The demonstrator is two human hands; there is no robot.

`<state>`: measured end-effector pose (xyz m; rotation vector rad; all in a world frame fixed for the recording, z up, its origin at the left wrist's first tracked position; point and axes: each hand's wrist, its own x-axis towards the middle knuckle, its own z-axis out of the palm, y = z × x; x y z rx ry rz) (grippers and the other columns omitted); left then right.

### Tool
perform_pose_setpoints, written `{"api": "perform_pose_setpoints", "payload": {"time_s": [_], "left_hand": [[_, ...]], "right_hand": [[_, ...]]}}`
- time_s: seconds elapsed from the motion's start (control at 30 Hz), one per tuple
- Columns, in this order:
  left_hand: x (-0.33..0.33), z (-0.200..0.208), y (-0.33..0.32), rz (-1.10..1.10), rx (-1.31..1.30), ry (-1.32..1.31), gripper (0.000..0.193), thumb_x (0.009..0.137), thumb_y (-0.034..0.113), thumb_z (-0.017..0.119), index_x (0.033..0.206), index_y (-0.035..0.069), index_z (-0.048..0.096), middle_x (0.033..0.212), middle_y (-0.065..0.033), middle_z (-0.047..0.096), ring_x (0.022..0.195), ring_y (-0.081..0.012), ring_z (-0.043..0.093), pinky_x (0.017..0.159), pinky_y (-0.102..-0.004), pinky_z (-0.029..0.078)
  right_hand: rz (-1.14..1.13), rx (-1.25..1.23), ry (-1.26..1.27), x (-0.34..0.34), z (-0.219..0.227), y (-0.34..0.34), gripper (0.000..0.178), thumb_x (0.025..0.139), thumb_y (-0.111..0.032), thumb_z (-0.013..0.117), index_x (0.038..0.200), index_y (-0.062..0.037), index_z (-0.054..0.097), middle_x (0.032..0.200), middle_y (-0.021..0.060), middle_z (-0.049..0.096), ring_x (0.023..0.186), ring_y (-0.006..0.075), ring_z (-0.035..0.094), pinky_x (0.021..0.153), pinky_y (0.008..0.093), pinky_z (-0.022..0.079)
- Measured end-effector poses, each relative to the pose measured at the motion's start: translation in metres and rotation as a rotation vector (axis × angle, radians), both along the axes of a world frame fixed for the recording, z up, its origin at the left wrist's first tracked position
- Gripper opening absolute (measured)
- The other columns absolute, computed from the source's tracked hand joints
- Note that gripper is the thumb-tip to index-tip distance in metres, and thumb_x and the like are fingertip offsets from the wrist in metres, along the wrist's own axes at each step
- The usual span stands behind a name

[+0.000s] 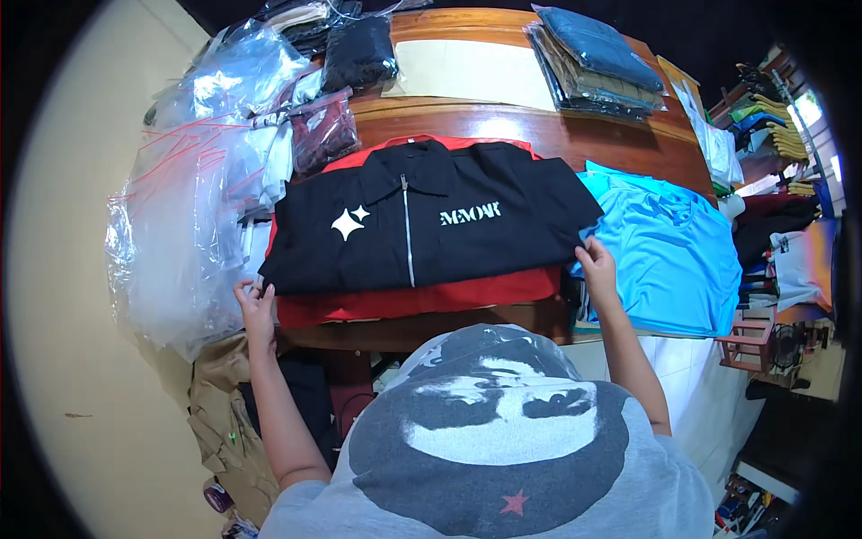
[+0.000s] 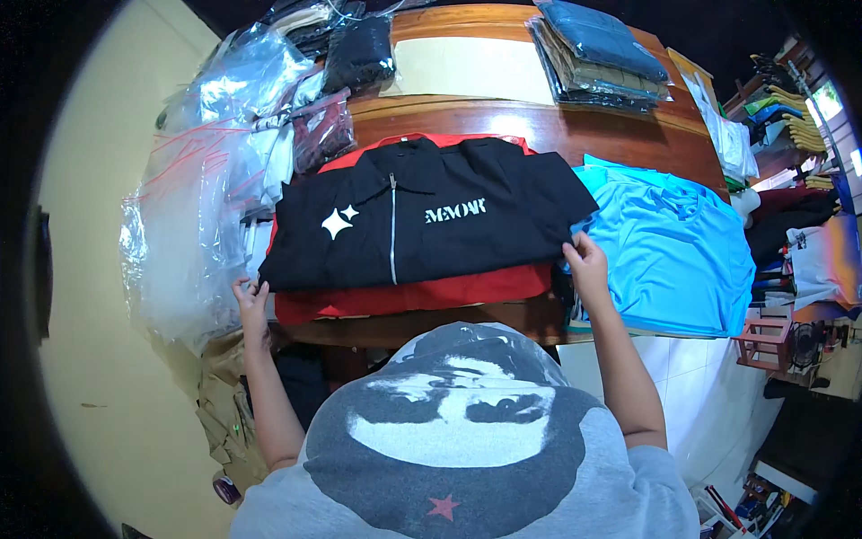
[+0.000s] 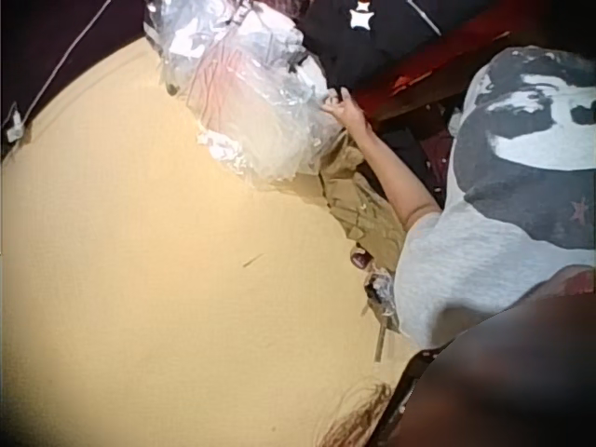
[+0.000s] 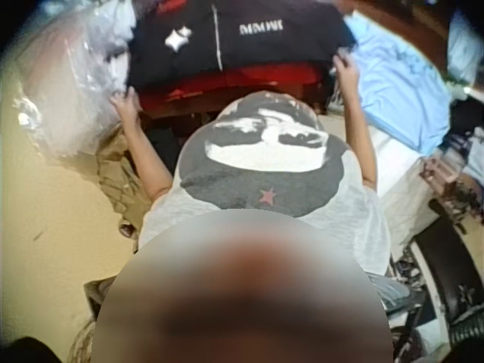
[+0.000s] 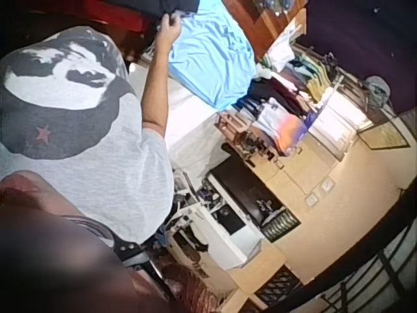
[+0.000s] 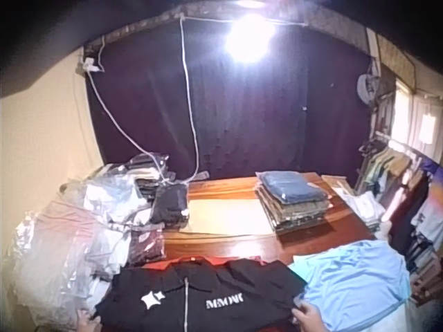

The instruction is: The person is taking clothes out of plastic bags and organizing them on a table.

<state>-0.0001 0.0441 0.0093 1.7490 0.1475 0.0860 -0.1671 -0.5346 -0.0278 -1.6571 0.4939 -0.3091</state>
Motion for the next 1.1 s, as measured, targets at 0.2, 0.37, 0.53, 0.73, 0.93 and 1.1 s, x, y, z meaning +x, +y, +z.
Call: {"api": "perform_pose_setpoints", "payload": {"time_s": [0.2, 0.37, 0.53, 0.73, 0.93, 1.1], "left_hand": [[-0.019, -0.045, 0.029, -0.001, 0.391, -0.006, 0.035, 0.089, 0.002, 0.064, 0.111, 0.009, 0.038, 0.094, -0.0036, 0.046, 0.086, -0.0137, 0.045, 0.084, -0.0281, 0.039], [-0.016, -0.003, 0.018, 0.006, 0.510, 0.050, 0.030, 0.089, 0.002, 0.062, 0.106, 0.011, 0.039, 0.093, -0.0018, 0.044, 0.084, -0.0123, 0.043, 0.077, -0.0277, 0.041], [-0.024, -0.002, 0.003, -0.059, 0.981, 0.283, 0.039, 0.080, 0.010, 0.068, 0.112, 0.013, 0.045, 0.096, -0.0051, 0.057, 0.094, -0.0242, 0.058, 0.092, -0.0442, 0.040], [-0.017, 0.078, -0.135, 0.035, 1.145, -0.458, 0.070, 0.075, 0.015, 0.065, 0.141, 0.017, 0.040, 0.137, -0.0095, 0.047, 0.130, -0.0283, 0.041, 0.108, -0.0546, 0.025], [-0.012, 0.047, -0.255, -0.549, 0.959, -0.461, 0.061, 0.088, 0.033, 0.060, 0.144, 0.017, 0.040, 0.150, -0.0085, 0.037, 0.139, -0.0323, 0.033, 0.110, -0.0660, 0.015], [-0.017, -0.042, -0.241, -0.587, 1.127, -0.365, 0.060, 0.092, 0.043, 0.053, 0.144, 0.017, 0.041, 0.153, -0.0110, 0.032, 0.141, -0.0322, 0.029, 0.111, -0.0587, 0.022]], "right_hand": [[-0.010, -0.070, 0.136, -0.028, -0.029, 0.010, 0.029, 0.088, -0.007, 0.061, 0.071, -0.0073, 0.037, 0.066, -0.0062, 0.032, 0.062, 0.0040, 0.030, 0.054, 0.0245, 0.026], [0.015, -0.100, 0.126, -0.045, -0.020, 0.009, 0.029, 0.085, -0.006, 0.062, 0.072, -0.0072, 0.037, 0.066, -0.0052, 0.031, 0.063, 0.0051, 0.029, 0.053, 0.0251, 0.026], [0.044, -0.204, 0.287, -0.047, -0.020, 0.021, 0.023, 0.084, -0.008, 0.064, 0.074, -0.0035, 0.043, 0.063, -0.0012, 0.040, 0.060, 0.0079, 0.038, 0.053, 0.0276, 0.033], [-0.057, -0.543, 0.164, 0.001, 0.074, 0.026, 0.024, 0.084, -0.008, 0.062, 0.105, -0.0008, 0.055, 0.102, 0.0141, 0.061, 0.097, 0.0266, 0.060, 0.087, 0.0339, 0.046], [0.442, -0.801, -0.185, 0.066, 0.096, 0.115, 0.042, 0.083, -0.018, 0.063, 0.122, -0.0044, 0.054, 0.134, 0.0150, 0.051, 0.128, 0.0333, 0.046, 0.110, 0.0452, 0.032], [0.463, -0.978, -0.010, 0.065, -0.012, 0.111, 0.066, 0.087, -0.041, 0.060, 0.141, -0.0080, 0.042, 0.148, 0.0154, 0.038, 0.139, 0.0321, 0.034, 0.115, 0.0474, 0.024]]}}
